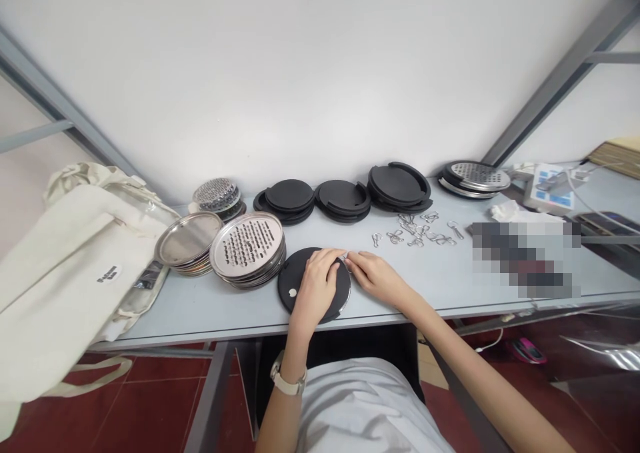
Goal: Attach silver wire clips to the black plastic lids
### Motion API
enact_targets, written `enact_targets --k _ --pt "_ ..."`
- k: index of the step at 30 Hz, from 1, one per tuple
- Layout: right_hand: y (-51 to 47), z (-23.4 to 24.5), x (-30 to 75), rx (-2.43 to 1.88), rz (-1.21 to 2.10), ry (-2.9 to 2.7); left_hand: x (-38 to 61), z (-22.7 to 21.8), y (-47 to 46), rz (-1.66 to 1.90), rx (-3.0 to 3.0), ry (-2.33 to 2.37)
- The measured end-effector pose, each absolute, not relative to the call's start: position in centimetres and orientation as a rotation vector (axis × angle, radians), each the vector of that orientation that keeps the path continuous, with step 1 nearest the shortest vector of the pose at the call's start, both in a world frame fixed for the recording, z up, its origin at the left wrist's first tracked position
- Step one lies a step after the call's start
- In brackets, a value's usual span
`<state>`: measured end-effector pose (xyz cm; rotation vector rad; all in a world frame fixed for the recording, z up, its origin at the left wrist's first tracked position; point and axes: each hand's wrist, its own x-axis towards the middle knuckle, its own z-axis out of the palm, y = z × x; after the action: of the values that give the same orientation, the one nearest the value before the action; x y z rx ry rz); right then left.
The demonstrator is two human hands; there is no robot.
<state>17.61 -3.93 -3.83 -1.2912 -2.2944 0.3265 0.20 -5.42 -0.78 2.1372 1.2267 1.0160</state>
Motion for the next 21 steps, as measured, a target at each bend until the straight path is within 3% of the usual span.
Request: enact_targets --k 16,21 --pt "-4.1 -3.6 17.7 -1.27 0.365 -2.287 0.3 -1.0 -5.2 1.01 2.113 1.251" --pt "-4.0 -3.6 17.7 -1.282 0.346 -2.295 0.3 0.9 -5.7 1.203 2.022 1.136"
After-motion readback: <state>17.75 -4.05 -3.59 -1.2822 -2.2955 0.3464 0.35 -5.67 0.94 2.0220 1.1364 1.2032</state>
